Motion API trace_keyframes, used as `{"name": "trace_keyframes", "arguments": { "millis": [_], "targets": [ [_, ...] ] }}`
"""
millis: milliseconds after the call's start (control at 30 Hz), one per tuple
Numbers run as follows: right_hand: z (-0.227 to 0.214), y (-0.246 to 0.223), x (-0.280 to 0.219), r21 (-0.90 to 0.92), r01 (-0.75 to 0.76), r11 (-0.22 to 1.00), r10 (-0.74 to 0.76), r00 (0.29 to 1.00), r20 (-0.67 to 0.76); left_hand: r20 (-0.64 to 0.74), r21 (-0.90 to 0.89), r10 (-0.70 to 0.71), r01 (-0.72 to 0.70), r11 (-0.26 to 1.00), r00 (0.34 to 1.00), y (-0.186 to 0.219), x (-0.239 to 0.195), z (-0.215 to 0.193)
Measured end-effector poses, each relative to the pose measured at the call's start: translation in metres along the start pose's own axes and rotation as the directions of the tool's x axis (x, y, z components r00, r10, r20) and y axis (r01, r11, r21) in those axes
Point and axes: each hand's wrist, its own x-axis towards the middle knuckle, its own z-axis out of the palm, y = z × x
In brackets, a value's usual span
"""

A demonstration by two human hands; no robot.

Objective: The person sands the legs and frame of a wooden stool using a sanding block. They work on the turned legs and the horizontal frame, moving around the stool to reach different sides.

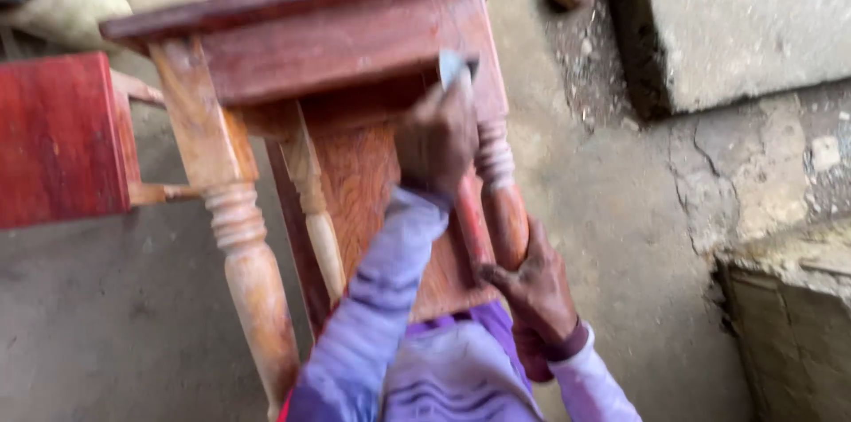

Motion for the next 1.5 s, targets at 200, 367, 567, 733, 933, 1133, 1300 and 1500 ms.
{"name": "trace_keyframes", "arguments": {
  "millis": [200,367,567,733,933,1133,1300,1500],
  "targets": [
    [0.0,0.004,-0.006,-0.014,-0.012,1.0,0.013,1.0,0.022,0.08,-0.012,0.048,-0.047,0.999,0.996,-0.005,0.017,0.0],
    [-0.002,0.005,-0.004,0.002,-0.03,1.0,0.03,0.999,0.01,0.082,0.027,0.054,-0.056,0.998,0.995,-0.006,0.028,0.007],
    [-0.003,0.003,0.006,0.046,0.062,0.997,-0.061,0.998,-0.02,0.014,0.089,0.08,-0.081,0.993,0.997,0.005,0.035,0.002],
    [-0.002,-0.001,-0.007,0.03,-0.005,1.0,0.004,1.0,0.026,0.021,0.053,0.038,-0.039,0.998,0.999,-0.006,0.021,0.008],
    [-0.001,0.002,-0.008,-0.021,-0.035,0.999,0.035,0.999,0.017,-0.058,0.058,0.056,-0.052,0.997,0.997,-0.011,0.022,0.002],
    [-0.003,0.006,-0.005,-0.056,0.0,0.998,-0.001,1.0,-0.01,-0.047,0.205,0.043,-0.032,0.978,0.998,-0.024,0.014,0.013],
    [-0.002,0.01,0.001,-0.064,0.016,0.998,-0.016,1.0,-0.003,-0.193,0.188,0.048,-0.011,0.982,0.98,-0.018,0.023,0.024],
    [-0.008,0.006,0.002,-0.04,-0.004,0.999,0.005,1.0,0.025,-0.193,0.181,0.073,-0.037,0.983,0.978,-0.027,0.029,0.002]
  ]
}}
